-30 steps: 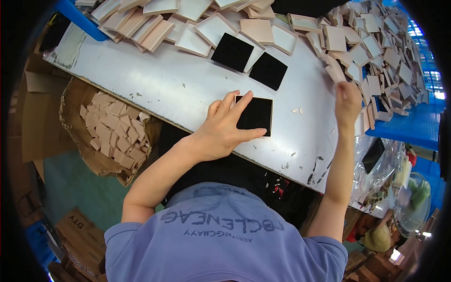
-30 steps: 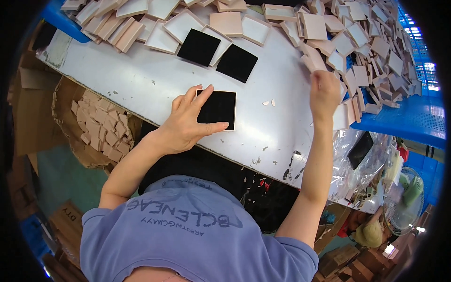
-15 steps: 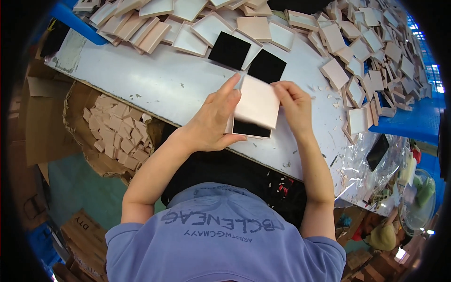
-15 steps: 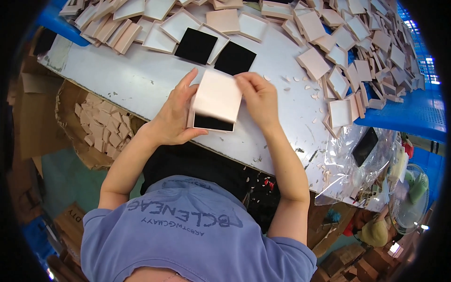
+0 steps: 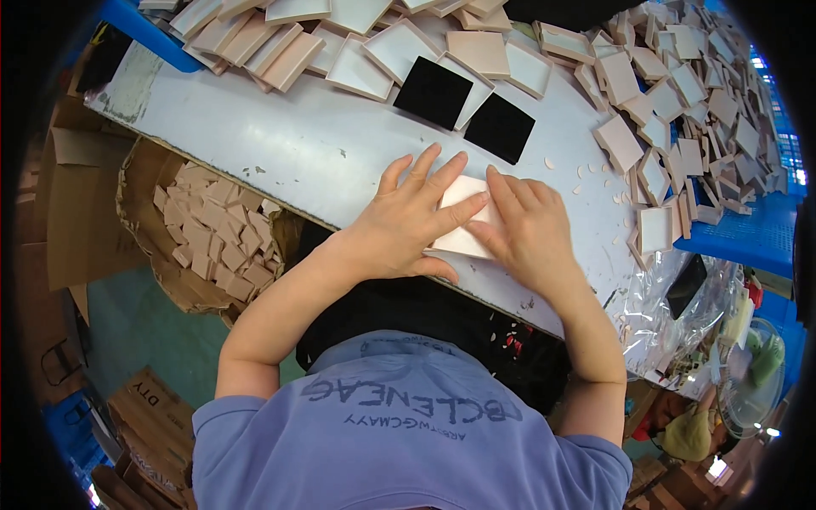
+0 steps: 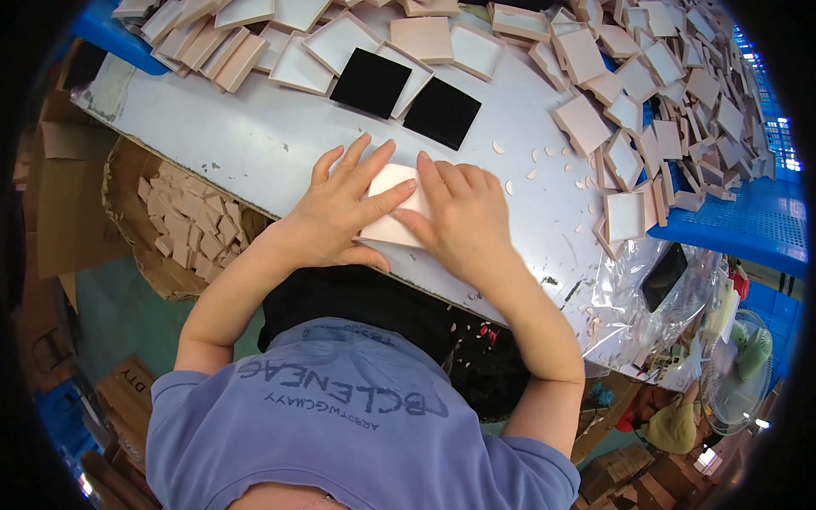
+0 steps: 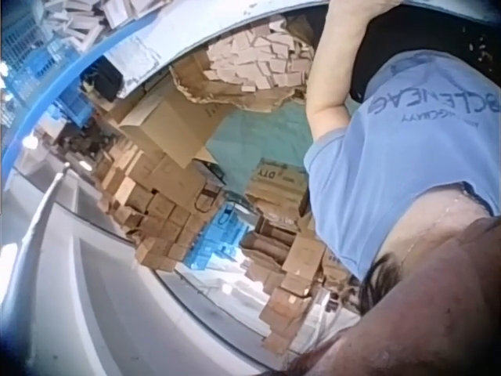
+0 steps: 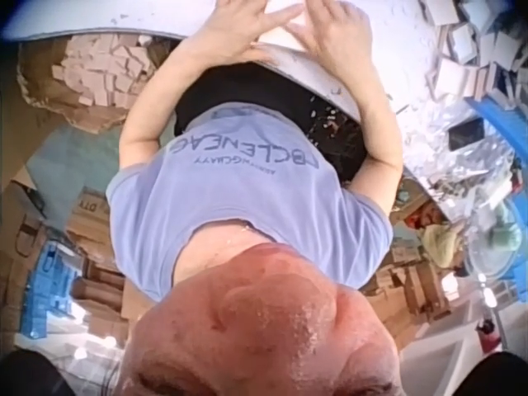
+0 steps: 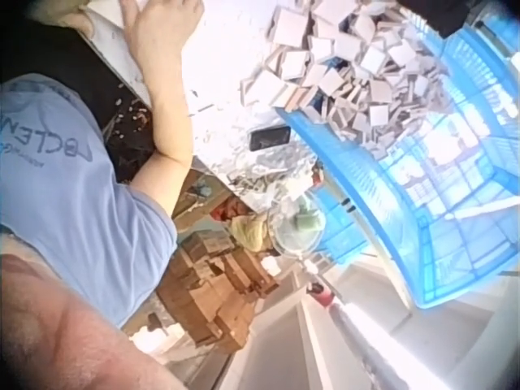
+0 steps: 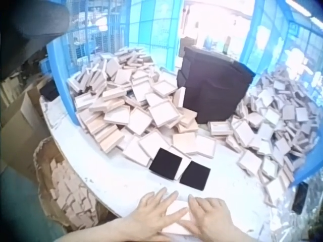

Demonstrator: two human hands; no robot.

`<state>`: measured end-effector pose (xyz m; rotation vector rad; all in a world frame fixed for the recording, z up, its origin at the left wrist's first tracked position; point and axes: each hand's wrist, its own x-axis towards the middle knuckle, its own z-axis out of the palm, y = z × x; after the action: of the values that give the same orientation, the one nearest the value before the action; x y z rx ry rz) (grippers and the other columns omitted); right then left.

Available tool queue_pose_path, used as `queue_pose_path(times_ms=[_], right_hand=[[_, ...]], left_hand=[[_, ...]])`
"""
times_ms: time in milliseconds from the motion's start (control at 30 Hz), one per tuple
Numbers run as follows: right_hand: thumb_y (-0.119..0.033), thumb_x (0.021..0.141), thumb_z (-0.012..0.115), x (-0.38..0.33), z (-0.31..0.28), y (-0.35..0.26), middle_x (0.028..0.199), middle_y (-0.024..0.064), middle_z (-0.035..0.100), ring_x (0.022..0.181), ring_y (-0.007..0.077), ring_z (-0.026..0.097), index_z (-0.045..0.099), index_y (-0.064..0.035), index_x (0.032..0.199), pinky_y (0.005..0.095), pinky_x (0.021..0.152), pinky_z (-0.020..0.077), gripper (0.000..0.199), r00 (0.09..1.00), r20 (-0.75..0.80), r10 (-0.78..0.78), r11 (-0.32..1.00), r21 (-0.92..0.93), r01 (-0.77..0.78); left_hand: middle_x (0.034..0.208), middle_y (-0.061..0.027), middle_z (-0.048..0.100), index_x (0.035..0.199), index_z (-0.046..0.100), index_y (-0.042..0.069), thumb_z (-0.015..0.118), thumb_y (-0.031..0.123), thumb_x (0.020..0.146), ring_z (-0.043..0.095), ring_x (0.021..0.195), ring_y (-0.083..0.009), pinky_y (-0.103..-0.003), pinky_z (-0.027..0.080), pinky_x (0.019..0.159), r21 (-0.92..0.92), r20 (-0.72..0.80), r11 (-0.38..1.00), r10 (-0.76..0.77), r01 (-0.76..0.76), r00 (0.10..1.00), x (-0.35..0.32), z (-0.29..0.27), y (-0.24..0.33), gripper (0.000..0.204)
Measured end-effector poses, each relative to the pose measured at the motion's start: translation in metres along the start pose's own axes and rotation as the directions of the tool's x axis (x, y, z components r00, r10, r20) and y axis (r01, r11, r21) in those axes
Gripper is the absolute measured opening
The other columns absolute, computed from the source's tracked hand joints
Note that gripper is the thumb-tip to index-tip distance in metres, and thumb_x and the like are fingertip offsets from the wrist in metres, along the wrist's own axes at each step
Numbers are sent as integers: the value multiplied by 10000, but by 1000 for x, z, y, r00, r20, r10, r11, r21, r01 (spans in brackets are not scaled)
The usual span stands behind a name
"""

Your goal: The recorder is seen assembling small gift boxes by inserting black foam pads into them and stacking them on a table.

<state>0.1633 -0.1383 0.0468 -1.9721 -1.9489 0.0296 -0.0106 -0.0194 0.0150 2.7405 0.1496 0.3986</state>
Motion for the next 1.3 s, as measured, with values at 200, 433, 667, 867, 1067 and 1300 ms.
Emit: queue_pose_path(times_ms=[200,433,667,867,1067,1300], right_hand=[[-264,709,716,69,6,41,941,111,642,868,306,594,609,-37,1066,386,755,467,437,969,-242,-55,987,136,90],[-228,763,676,106,41,34,972,91,644,862,288,609,650,-50,999,372,752,494,297,977,78,-197,969,-135,206],[-197,883,589,89,27,66,818,13,652,772,121,606,662,-23,924,270,656,463,193,889,-224,399,803,554,-221],[-129,851,647,54,-3,54,754,-19,563,684,55,477,670,-12,876,195,615,377,122,456,-497,739,559,829,-2],[-56,565,711,-3,-20,4,760,1,531,688,173,499,688,-98,859,291,617,378,297,886,-378,-267,961,-171,217],[-84,619,628,-12,-30,-9,728,-10,535,671,146,514,656,-75,793,283,585,379,176,959,12,-283,957,-66,283]], left_hand=[[1304,-159,444,1251,530,168,614,193,800,385,1234,-294,-471,276,962,-306,-424,951,-101,-37,900,13,-14,-39,460],[1107,-90,546,1085,594,143,597,120,806,498,1066,-263,-444,297,924,461,-395,824,-142,330,908,51,-27,-141,281],[1122,-93,531,875,582,102,651,143,782,484,1063,-287,-420,307,928,123,-422,938,-247,324,873,36,-42,-132,123],[1281,-219,434,724,579,63,730,102,652,362,1207,-415,-478,270,1010,-120,-489,992,-22,-42,872,9,-37,-11,172],[1367,-258,330,848,543,73,733,223,722,333,1233,-433,-499,205,1030,-401,-238,916,-129,24,963,-1,8,23,273],[1326,-207,365,1268,274,34,821,270,617,421,1202,-329,-430,290,975,-411,-341,910,-91,-61,935,2,19,10,882]])
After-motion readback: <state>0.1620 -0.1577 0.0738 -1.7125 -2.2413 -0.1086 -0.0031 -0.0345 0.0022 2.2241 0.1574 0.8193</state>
